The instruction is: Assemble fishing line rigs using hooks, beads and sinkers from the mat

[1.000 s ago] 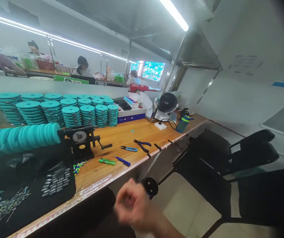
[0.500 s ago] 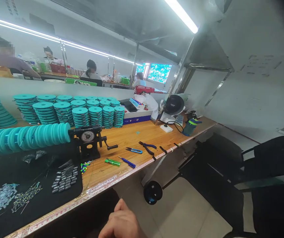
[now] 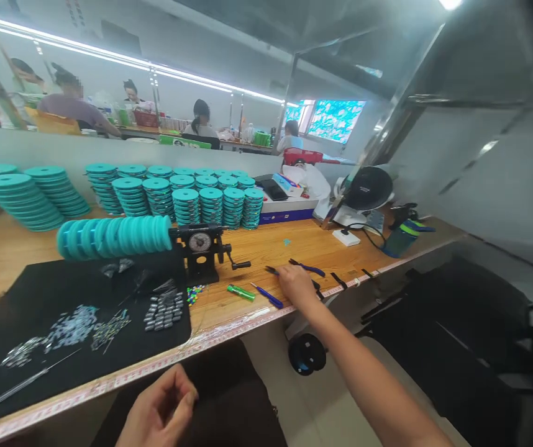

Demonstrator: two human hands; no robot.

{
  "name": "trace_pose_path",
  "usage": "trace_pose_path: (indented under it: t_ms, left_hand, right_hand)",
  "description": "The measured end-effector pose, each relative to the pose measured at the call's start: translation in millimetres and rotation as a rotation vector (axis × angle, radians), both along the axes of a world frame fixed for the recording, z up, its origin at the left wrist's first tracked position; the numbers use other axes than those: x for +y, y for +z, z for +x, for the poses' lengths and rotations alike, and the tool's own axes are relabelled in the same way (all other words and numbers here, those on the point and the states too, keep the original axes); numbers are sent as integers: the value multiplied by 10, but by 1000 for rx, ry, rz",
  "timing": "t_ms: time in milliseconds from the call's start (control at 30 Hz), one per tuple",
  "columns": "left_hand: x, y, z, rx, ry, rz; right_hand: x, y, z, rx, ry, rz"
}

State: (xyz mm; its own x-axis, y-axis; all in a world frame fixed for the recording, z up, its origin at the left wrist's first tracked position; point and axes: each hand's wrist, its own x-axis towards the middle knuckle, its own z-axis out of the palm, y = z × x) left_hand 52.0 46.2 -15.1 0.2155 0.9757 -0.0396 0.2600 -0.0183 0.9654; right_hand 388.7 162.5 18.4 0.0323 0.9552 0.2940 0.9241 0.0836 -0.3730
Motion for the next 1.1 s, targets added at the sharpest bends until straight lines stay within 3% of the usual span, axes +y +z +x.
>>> trace_pose_path:
  t_ms: [100, 233, 267, 333, 400, 533, 633, 800, 967, 1033, 1100]
  left_hand:
    - [30, 92, 36, 110, -23, 31]
    - [38, 211, 85, 231, -55, 79]
    - [34, 235, 87, 248, -55, 106]
    - [16, 274, 74, 283, -61, 160]
    - [-18, 305, 48, 319, -53, 219]
    - [-118, 357, 7, 331, -10, 296]
    - [-178, 389, 1, 315, 28, 310]
    - [-197, 411, 9, 286, -13, 275]
    - [-165, 364, 27, 234, -24, 231]
    - [-151, 344, 28, 223, -26, 214]
    - [-140, 335, 30, 223, -26, 193]
  right_hand:
    - [-141, 100, -107, 117, -36, 37]
    - [-756, 258, -499, 337, 0, -30]
    - [-954, 268, -638, 428, 66, -118]
    - [-1325, 230, -936, 926, 257, -470]
    - [-1601, 124, -1211, 1259, 362, -735]
    - [-1805, -100, -1559, 1554, 412, -948]
    - [-1781, -102, -1663, 1600, 387, -976]
    - [-1734, -37, -1734, 1630, 354, -998]
    - [-1741, -281, -1770, 1622, 398, -969]
    - [-1666, -328, -1654, 1499, 311, -899]
    - [-1470, -299, -1399, 1194, 185, -665]
